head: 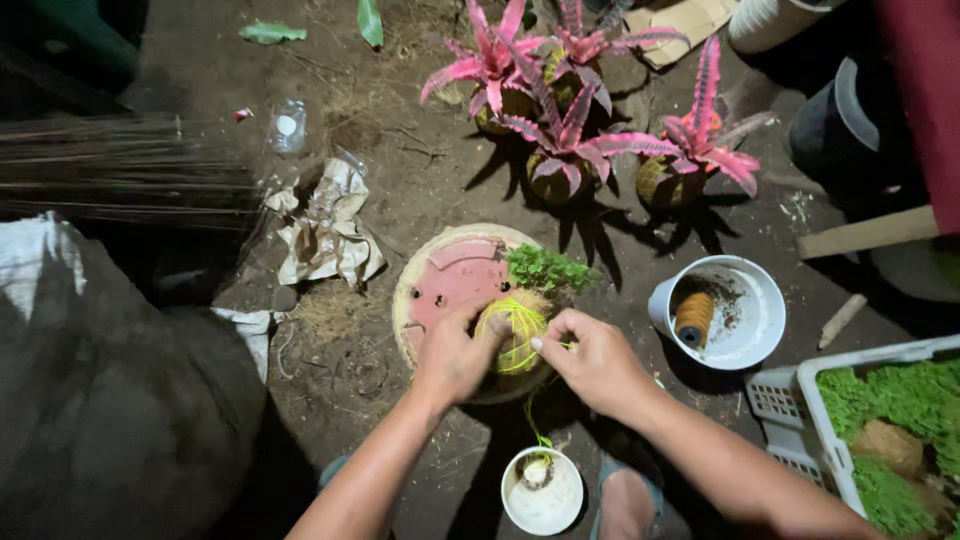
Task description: The person wraps yellow twine around the soil base of a small plant, repeatedly looping the string to secure the soil and moss ball.
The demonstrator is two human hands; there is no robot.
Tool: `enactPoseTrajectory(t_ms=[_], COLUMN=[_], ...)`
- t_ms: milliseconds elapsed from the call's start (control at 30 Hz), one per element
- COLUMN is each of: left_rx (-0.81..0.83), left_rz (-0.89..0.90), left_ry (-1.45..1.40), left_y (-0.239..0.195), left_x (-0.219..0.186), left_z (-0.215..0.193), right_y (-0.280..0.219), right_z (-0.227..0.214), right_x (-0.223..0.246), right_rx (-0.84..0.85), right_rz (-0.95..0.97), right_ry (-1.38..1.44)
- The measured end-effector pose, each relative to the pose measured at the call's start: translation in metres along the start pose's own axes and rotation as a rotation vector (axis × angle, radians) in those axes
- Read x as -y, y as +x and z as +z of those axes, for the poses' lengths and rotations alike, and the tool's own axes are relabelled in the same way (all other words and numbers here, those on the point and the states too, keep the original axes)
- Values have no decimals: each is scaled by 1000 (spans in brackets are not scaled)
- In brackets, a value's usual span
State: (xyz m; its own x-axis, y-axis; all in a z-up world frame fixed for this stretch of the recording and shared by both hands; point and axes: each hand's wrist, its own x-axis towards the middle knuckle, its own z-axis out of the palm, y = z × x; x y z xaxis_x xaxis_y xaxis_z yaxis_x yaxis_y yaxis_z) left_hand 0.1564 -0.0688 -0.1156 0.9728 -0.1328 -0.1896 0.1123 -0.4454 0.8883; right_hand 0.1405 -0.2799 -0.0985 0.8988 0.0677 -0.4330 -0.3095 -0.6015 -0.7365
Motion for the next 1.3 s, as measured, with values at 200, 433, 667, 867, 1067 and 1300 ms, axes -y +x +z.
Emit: enactPoseTrajectory(t_ms=[200, 433, 667, 867, 1067, 1300], left_rx=[47, -256, -162, -127, -163, -100], left_rz=[239, 479, 492, 424, 442, 298], left_ry=[610, 488, 390, 324, 270, 171], left_y=[-36, -29, -20, -19, -15, -14], left_x=[-40, -7, 4, -2, 10, 12], left_z=[2, 18, 1, -4, -4, -9], right_y=[-18, -7, -1, 0, 1, 6], right_z=[9, 1, -19, -2, 23, 42], right_x=[16, 23, 14, 5, -3, 6], right_rx=[-72, 18, 60, -159, -343, -325], right_rz=[-286, -257, -604, -672, -729, -583], right_ry=[-31, -328, -200, -197, -158, 67])
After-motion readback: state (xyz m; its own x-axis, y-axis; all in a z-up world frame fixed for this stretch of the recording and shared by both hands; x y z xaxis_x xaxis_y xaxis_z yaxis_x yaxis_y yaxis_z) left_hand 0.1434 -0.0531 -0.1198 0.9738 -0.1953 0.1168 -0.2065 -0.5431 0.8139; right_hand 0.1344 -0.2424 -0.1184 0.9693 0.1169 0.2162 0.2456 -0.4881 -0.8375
